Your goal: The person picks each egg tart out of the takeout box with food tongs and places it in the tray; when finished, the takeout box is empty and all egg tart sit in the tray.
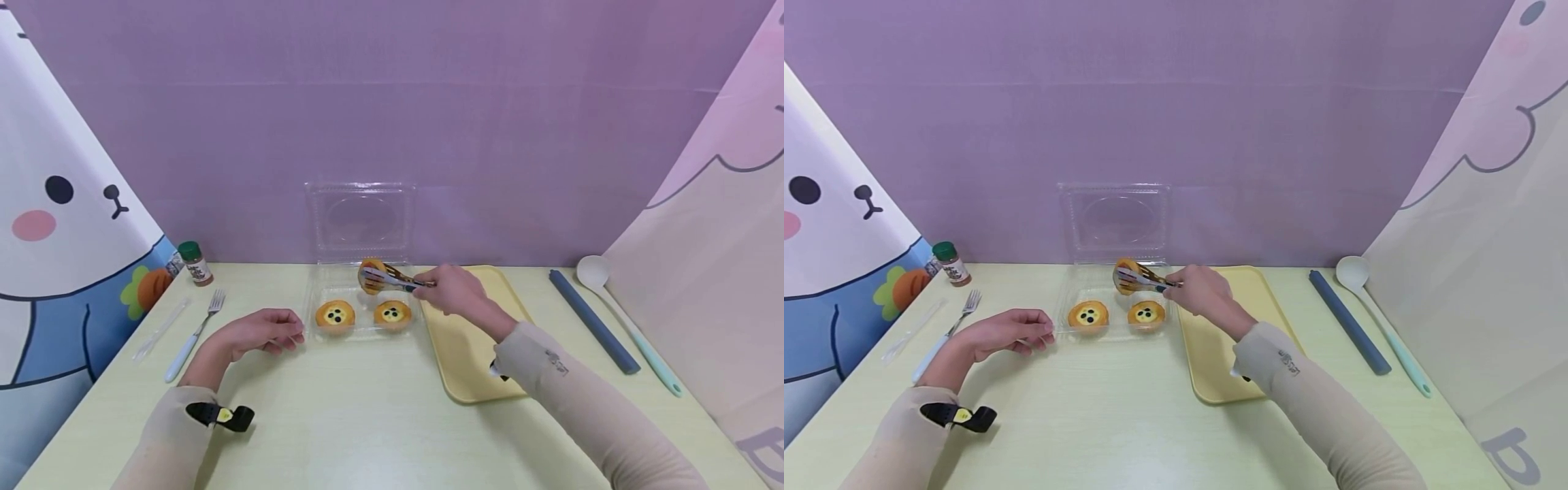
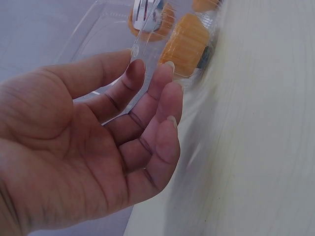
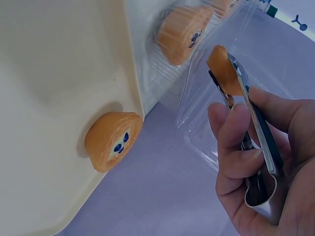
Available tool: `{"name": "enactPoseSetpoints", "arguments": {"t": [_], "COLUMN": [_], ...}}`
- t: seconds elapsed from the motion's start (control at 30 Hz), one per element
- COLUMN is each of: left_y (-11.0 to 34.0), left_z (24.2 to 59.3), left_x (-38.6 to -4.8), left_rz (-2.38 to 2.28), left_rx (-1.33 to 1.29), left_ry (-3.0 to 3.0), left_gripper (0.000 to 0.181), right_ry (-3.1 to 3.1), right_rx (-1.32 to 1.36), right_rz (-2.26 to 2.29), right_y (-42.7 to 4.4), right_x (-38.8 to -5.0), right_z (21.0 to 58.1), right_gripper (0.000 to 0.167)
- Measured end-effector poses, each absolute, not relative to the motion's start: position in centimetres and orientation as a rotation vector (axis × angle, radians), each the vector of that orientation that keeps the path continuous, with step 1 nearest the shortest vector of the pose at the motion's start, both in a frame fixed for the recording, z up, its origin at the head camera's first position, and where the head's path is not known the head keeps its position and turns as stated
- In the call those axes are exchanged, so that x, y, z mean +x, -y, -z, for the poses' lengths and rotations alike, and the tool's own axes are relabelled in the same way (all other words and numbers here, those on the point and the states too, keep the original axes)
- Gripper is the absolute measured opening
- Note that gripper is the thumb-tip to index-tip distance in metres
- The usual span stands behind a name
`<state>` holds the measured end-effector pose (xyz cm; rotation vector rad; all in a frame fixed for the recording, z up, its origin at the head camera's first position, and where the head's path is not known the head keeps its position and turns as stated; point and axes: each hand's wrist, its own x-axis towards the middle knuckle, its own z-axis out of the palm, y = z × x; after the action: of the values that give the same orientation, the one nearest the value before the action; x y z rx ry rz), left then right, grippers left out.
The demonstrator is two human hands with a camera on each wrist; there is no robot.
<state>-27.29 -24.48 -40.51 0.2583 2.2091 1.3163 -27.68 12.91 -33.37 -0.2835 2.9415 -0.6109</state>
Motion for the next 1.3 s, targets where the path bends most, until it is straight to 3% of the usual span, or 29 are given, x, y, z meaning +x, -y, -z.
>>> {"name": "enactPoseSetpoints", "arguments": {"t": [0.6, 1.3], "left_y": [24.6, 24.8], "left_z": [40.5, 41.0], "left_x": [-27.4, -27.7], "left_rz": [-1.322, -1.316], "left_rx": [0.265, 0.289], "left_ry": [-2.2, -2.201], "left_gripper": [0.03, 0.035], "right_ry": [-2.981, -2.981], "right_rx": [-0.277, -0.255], "right_rz": [0.677, 0.855], "right_y": [-14.4, -19.3], "right_x": [-26.7, -25.8], "right_z": [32.6, 31.8], "right_gripper": [0.042, 0.044]}}
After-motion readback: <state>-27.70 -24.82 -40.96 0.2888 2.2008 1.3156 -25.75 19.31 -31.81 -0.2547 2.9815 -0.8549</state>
